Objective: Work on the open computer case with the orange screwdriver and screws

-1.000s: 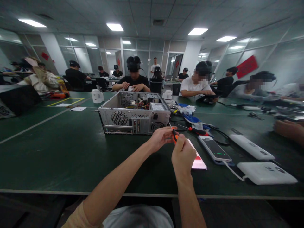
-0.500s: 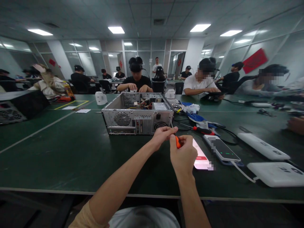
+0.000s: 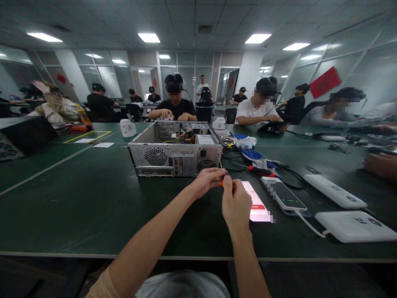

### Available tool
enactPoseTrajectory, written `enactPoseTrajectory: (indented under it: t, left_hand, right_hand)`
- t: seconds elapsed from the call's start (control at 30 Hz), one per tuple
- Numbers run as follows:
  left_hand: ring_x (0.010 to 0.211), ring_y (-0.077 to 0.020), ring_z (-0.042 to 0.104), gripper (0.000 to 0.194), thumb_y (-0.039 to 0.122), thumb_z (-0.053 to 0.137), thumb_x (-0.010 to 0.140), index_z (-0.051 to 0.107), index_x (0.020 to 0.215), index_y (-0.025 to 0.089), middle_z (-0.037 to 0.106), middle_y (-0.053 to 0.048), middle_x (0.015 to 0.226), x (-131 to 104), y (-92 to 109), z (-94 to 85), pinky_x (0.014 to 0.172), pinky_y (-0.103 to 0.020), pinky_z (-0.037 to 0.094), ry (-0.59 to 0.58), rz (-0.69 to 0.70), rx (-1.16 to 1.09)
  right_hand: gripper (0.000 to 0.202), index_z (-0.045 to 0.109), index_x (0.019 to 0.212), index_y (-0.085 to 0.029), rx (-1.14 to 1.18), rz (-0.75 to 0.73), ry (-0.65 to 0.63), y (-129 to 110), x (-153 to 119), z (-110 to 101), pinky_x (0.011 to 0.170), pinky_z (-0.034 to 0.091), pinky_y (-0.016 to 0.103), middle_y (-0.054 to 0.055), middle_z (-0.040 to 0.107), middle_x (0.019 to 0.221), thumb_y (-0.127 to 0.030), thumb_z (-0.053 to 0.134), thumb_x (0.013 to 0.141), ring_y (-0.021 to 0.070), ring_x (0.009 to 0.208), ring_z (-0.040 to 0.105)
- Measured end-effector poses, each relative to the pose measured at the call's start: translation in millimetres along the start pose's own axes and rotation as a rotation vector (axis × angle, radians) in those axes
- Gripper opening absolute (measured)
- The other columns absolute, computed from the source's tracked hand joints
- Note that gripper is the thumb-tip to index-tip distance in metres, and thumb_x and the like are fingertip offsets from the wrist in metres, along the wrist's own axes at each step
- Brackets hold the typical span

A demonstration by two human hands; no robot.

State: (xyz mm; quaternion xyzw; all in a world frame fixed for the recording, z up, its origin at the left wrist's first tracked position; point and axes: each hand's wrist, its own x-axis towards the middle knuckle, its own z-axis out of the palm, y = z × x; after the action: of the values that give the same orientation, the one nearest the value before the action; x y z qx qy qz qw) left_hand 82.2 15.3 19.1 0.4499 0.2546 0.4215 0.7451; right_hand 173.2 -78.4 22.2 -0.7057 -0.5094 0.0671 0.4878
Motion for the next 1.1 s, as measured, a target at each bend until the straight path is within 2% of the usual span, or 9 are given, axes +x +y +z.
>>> enactPoseTrajectory:
  t: [0.13,0.23,0.37,0.53,0.6,0.7,0.8,1.0,1.1]
  left_hand:
    - [0.062,-0.0090,0.055,0.045,0.049,0.088,0.059,0.068,0.076,0.012,0.061,-0.001,0.070,1.7,0.9,0.9,0.061,-0.023,0.041,0.006,0.044,0.014]
    - [0.055,-0.0071,0.049,0.048,0.053,0.088,0.057,0.062,0.067,0.014,0.055,0.002,0.061,1.8,0.2,2.3,0.055,-0.022,0.037,0.050,0.071,0.052]
    - [0.055,-0.0073,0.048,0.046,0.051,0.086,0.061,0.058,0.064,0.015,0.052,0.004,0.058,2.0,-0.5,1.2,0.056,-0.021,0.037,0.083,0.066,0.067]
    - [0.080,-0.0152,0.064,0.032,0.044,0.067,0.085,0.073,0.097,0.014,0.072,-0.007,0.092,-0.5,7.8,-4.0,0.077,-0.028,0.048,-0.078,-0.138,-0.181]
    - [0.093,-0.0178,0.066,0.028,0.033,0.062,0.088,0.073,0.107,0.015,0.073,-0.010,0.110,-1.3,9.4,-5.6,0.084,-0.030,0.048,-0.130,-0.138,-0.210]
    - [0.101,-0.0187,0.066,0.025,0.024,0.062,0.088,0.072,0.109,0.016,0.071,-0.010,0.120,0.2,6.5,-6.0,0.090,-0.032,0.048,-0.146,-0.098,-0.216]
    - [0.096,-0.0175,0.067,0.023,0.022,0.063,0.087,0.073,0.107,0.017,0.072,-0.010,0.119,3.3,3.2,-4.8,0.090,-0.030,0.048,-0.105,-0.074,-0.241]
    - [0.078,-0.0169,0.067,0.027,0.032,0.056,0.090,0.074,0.099,0.014,0.076,-0.010,0.101,1.6,11.2,-6.8,0.079,-0.031,0.051,0.141,-0.115,-0.329]
    - [0.073,-0.0169,0.066,0.029,0.032,0.053,0.090,0.074,0.098,0.013,0.076,-0.011,0.096,-0.7,12.5,-9.1,0.075,-0.032,0.052,0.163,-0.128,-0.345]
  right_hand:
    - [0.039,0.055,0.102,-0.021,0.004,-0.173,0.126,-1.7,-6.0,1.9,0.063,0.039,0.029,0.006,0.068,0.086,-0.055,0.057,0.085,0.0220,0.072,0.062]
    - [0.031,0.056,0.091,-0.021,-0.041,-0.214,0.111,-2.3,-7.8,3.4,0.061,0.038,0.028,0.005,0.068,0.078,-0.052,0.056,0.086,0.0210,0.068,0.062]
    - [0.039,0.053,0.079,-0.023,-0.124,-0.160,0.083,-1.3,-4.8,5.0,0.059,0.031,0.027,0.001,0.062,0.064,-0.060,0.052,0.089,0.0189,0.058,0.055]
    - [0.044,0.053,0.075,-0.022,-0.114,-0.125,0.051,1.6,6.4,-6.3,0.059,0.029,0.028,0.002,0.060,0.062,-0.063,0.047,0.090,0.0187,0.058,0.052]
    - [0.044,0.054,0.075,-0.022,-0.139,-0.127,0.014,0.8,9.6,-12.8,0.060,0.028,0.028,0.003,0.060,0.061,-0.062,0.045,0.091,0.0189,0.058,0.052]
    - [0.043,0.057,0.076,-0.021,-0.197,-0.129,-0.071,-3.2,9.8,-16.1,0.060,0.026,0.028,0.005,0.062,0.065,-0.056,0.040,0.095,0.0192,0.061,0.051]
    - [0.045,0.062,0.081,-0.020,-0.203,-0.094,-0.130,-8.7,6.0,-11.4,0.060,0.027,0.028,0.007,0.065,0.071,-0.052,0.034,0.098,0.0197,0.063,0.052]
    - [0.051,0.066,0.083,-0.018,-0.241,-0.021,-0.140,-20.6,3.3,-8.0,0.061,0.027,0.029,0.013,0.070,0.079,-0.052,0.032,0.099,0.0233,0.072,0.058]
    - [0.055,0.068,0.083,-0.018,-0.247,-0.005,-0.134,-24.8,3.6,-8.6,0.061,0.027,0.030,0.014,0.071,0.082,-0.053,0.029,0.100,0.0243,0.074,0.059]
